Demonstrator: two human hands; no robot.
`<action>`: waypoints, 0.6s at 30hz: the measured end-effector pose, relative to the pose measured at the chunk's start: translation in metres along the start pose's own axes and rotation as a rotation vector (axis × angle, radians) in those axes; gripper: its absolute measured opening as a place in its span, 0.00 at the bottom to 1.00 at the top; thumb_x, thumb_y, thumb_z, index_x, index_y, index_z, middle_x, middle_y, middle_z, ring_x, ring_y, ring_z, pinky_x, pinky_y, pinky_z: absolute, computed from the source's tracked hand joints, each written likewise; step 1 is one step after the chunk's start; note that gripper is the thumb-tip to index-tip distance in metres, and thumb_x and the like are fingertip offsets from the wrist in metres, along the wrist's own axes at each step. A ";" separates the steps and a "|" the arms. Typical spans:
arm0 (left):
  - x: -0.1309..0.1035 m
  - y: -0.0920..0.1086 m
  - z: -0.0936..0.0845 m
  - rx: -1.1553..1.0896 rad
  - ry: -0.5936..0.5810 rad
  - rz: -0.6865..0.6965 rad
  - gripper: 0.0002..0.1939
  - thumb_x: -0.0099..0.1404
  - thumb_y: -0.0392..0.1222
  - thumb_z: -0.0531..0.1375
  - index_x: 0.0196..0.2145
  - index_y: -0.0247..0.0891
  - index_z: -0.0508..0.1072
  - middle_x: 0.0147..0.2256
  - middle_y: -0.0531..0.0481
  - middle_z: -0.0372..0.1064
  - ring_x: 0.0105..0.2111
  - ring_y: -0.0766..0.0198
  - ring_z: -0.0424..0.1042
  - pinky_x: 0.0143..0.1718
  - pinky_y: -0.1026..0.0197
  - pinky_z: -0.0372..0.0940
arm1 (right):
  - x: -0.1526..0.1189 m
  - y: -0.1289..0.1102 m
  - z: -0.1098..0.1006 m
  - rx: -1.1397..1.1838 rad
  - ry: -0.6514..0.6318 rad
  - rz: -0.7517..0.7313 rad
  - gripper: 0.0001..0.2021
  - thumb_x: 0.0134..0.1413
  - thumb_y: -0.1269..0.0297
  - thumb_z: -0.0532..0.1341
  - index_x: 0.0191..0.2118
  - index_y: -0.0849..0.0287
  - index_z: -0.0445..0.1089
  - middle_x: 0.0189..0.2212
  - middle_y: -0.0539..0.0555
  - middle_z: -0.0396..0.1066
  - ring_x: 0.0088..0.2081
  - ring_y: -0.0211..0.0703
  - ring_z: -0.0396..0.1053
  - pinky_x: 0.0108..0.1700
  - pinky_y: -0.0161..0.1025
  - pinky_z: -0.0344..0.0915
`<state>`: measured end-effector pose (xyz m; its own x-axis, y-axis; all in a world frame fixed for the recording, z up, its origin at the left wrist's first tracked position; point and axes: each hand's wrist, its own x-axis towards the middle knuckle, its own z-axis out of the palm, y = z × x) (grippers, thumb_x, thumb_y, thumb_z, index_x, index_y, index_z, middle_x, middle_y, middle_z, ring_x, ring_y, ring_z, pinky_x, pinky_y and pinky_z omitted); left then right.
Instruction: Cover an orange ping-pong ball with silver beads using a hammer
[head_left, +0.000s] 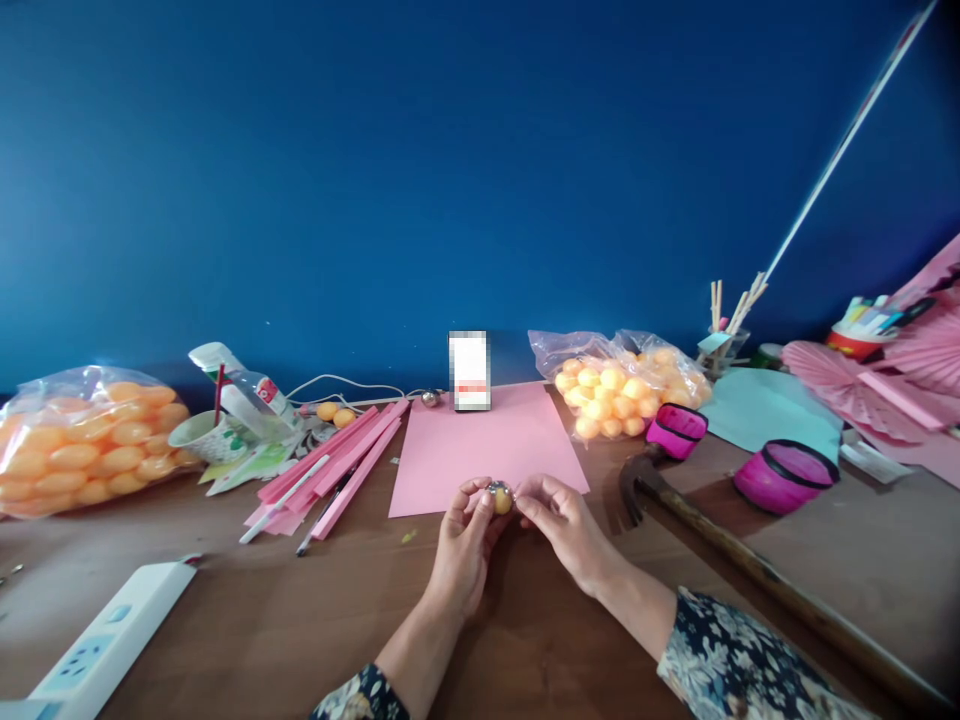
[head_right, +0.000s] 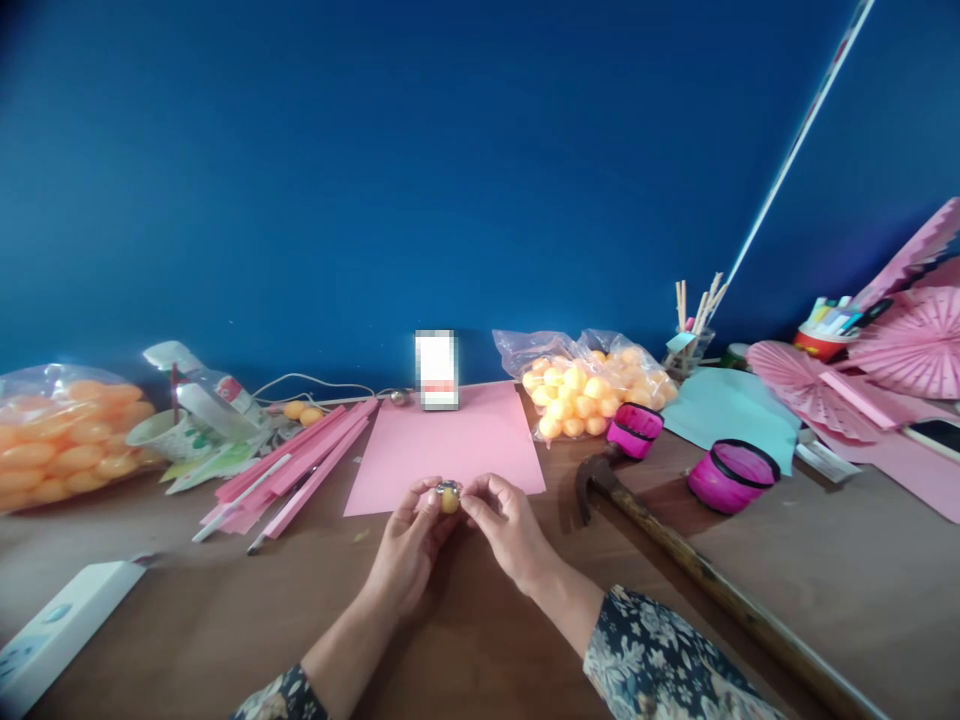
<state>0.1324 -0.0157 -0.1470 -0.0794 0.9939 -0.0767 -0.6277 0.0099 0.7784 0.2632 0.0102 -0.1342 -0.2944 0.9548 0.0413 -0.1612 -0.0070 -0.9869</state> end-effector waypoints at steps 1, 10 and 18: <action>0.000 0.000 0.001 0.011 0.002 -0.001 0.11 0.59 0.39 0.58 0.41 0.39 0.66 0.38 0.48 0.70 0.39 0.64 0.70 0.46 0.56 0.63 | 0.000 0.000 0.001 0.006 0.002 -0.001 0.10 0.48 0.56 0.61 0.30 0.59 0.67 0.27 0.49 0.67 0.30 0.37 0.64 0.33 0.34 0.63; -0.001 0.000 0.004 0.081 0.028 -0.006 0.10 0.57 0.39 0.60 0.39 0.39 0.67 0.40 0.50 0.69 0.40 0.66 0.69 0.43 0.62 0.63 | 0.001 0.003 -0.001 0.048 -0.019 0.037 0.09 0.49 0.58 0.61 0.29 0.59 0.67 0.27 0.48 0.65 0.29 0.36 0.60 0.32 0.33 0.60; -0.001 -0.001 0.003 0.109 0.018 0.014 0.09 0.57 0.38 0.60 0.38 0.39 0.68 0.40 0.49 0.69 0.41 0.65 0.68 0.45 0.61 0.62 | 0.001 0.002 -0.001 0.018 -0.032 0.043 0.08 0.50 0.59 0.60 0.29 0.59 0.66 0.27 0.48 0.65 0.30 0.36 0.60 0.33 0.33 0.59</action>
<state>0.1350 -0.0166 -0.1457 -0.1023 0.9918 -0.0761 -0.5385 0.0091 0.8426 0.2632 0.0111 -0.1364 -0.3315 0.9434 0.0038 -0.1648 -0.0540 -0.9848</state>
